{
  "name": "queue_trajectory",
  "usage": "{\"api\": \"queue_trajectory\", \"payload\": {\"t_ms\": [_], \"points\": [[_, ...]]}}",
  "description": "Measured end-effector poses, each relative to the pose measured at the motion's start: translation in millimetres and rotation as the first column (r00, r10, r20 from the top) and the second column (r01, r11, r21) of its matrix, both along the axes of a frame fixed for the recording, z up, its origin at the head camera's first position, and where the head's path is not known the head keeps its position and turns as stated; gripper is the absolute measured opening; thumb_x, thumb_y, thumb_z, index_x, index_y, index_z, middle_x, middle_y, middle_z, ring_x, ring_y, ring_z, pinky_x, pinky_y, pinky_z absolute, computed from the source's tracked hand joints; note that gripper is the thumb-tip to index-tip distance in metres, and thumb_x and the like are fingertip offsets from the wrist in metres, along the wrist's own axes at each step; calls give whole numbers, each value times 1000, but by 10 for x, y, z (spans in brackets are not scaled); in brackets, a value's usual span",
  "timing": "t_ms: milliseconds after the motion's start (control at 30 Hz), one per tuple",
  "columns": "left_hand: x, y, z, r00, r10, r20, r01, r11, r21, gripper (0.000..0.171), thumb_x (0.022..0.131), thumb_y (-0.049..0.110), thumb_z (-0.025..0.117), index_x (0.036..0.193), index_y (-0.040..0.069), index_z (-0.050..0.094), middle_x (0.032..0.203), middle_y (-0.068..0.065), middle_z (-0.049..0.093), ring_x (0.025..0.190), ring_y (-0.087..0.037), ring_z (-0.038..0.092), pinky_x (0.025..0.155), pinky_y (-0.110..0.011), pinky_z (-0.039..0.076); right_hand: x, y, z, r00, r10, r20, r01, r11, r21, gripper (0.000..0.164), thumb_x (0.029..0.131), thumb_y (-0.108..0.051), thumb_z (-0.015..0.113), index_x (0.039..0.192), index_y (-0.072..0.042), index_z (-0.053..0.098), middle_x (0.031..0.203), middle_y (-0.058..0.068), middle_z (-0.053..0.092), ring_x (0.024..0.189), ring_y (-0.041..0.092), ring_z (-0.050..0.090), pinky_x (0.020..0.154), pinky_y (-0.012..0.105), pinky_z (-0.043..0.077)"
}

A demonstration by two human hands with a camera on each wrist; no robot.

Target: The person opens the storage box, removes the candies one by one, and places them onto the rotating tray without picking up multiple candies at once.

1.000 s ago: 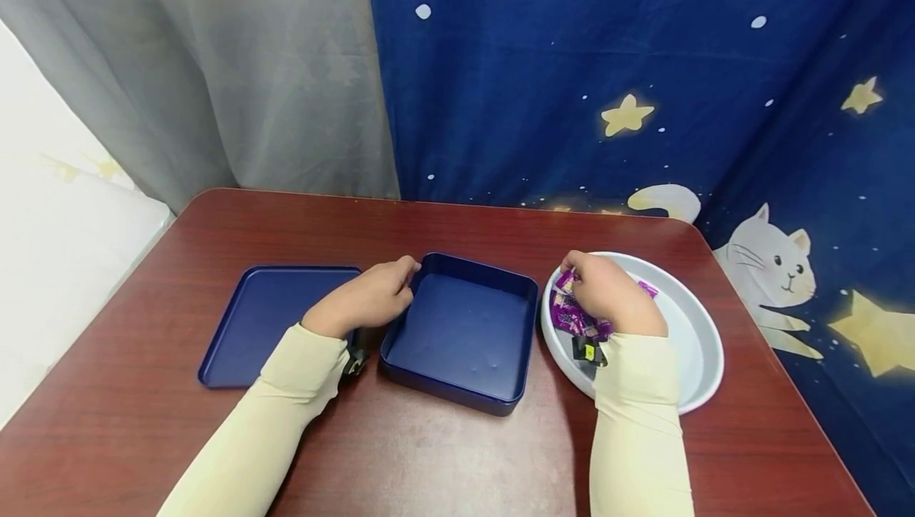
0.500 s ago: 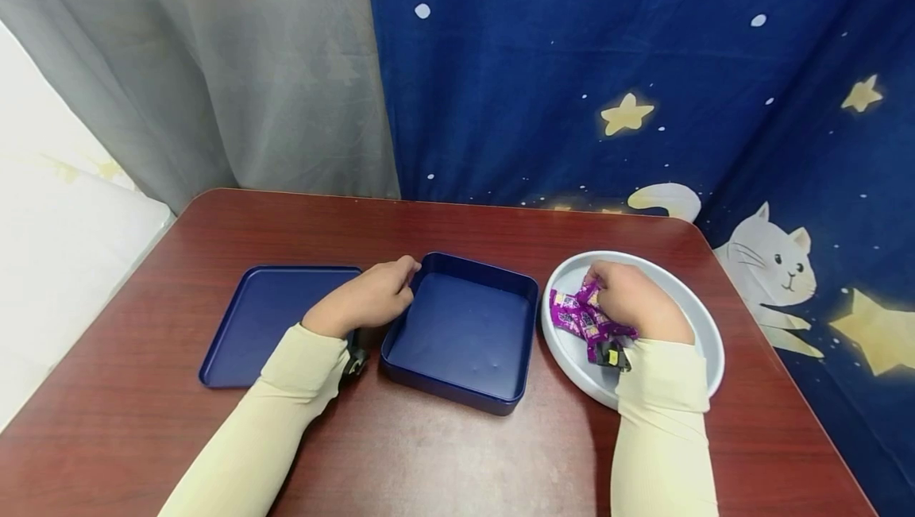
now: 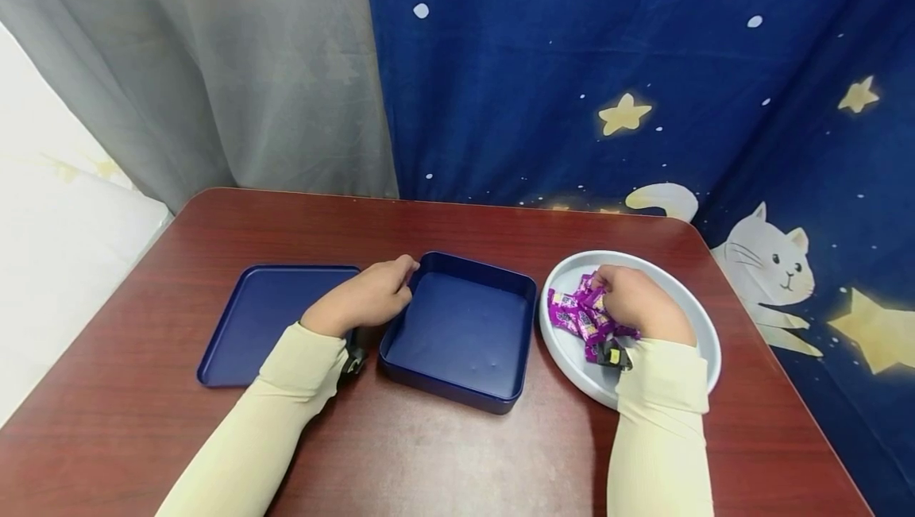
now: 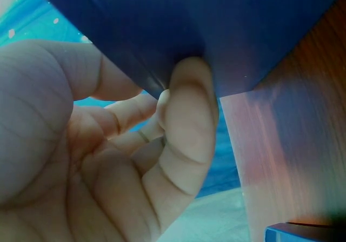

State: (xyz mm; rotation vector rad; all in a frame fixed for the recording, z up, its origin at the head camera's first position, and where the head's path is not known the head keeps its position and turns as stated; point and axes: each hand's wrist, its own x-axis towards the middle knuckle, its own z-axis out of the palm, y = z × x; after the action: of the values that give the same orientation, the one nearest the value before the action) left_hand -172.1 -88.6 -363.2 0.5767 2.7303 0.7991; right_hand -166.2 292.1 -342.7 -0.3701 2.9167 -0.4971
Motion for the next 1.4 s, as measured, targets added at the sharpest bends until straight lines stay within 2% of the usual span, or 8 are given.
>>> {"api": "queue_trajectory", "payload": {"t_ms": [233, 433, 600, 800, 1067, 1300, 1400], "points": [[-8, -9, -3, 1000, -3, -9, 3, 1000, -6, 41, 99, 9, 47, 139, -2, 45, 143, -15, 51, 115, -22, 54, 99, -40, 43, -22, 33, -23, 998, -45, 50, 44, 999, 14, 17, 85, 7, 52, 96, 2, 64, 74, 7, 58, 67, 22, 54, 64, 38, 43], [-13, -11, -13, 1000, -6, -13, 6, 1000, -2, 41, 99, 8, 47, 138, -2, 45, 142, -16, 51, 112, -23, 54, 97, -40, 44, -20, 48, -54, 991, -86, 107, 85, 996, 14, 24, 81, 11, 52, 99, 2, 63, 79, 10, 59, 70, 24, 55, 65, 38, 44], [-11, -10, -13, 1000, -11, -14, 12, 1000, 3, 41, 99, 8, 48, 138, -3, 45, 143, -16, 51, 110, -23, 54, 95, -39, 44, -19, 74, -77, 992, -75, 101, 74, 997, 11, 25, 79, 13, 51, 100, 3, 61, 80, 12, 57, 71, 25, 53, 65, 37, 43], [-12, -7, -3, 1000, -10, -16, 10, 1000, 0, 41, 99, 9, 49, 139, -2, 45, 143, -16, 51, 114, -23, 54, 98, -40, 44, -16, 84, -52, 993, -80, 90, 79, 997, 5, 25, 82, 11, 51, 105, 6, 61, 81, 13, 57, 73, 26, 54, 67, 40, 44], [-7, -3, 1, 1000, -8, -20, 8, 1000, -1, 42, 99, 8, 49, 138, -3, 45, 142, -16, 51, 113, -23, 54, 97, -40, 44, -19, 89, -22, 993, -86, 83, 87, 996, -2, 25, 89, 0, 51, 112, 8, 59, 81, 11, 59, 70, 22, 53, 63, 37, 42], [2, -3, -2, 1000, -8, -18, 8, 1000, -1, 42, 98, 8, 49, 139, -3, 45, 142, -16, 51, 107, -24, 54, 93, -39, 44, -28, 55, 10, 995, -64, 73, 64, 998, 1, 28, 92, -8, 57, 115, 8, 59, 94, 20, 64, 80, 29, 58, 79, 52, 47], [3, -4, 3, 1000, -10, -17, 10, 1000, -1, 41, 99, 7, 49, 138, -3, 45, 141, -16, 52, 107, -24, 54, 93, -39, 45, -26, 39, 24, 996, -59, 72, 59, 998, 2, 31, 94, -11, 58, 118, 9, 58, 97, 21, 65, 82, 30, 59, 81, 55, 48]]}}
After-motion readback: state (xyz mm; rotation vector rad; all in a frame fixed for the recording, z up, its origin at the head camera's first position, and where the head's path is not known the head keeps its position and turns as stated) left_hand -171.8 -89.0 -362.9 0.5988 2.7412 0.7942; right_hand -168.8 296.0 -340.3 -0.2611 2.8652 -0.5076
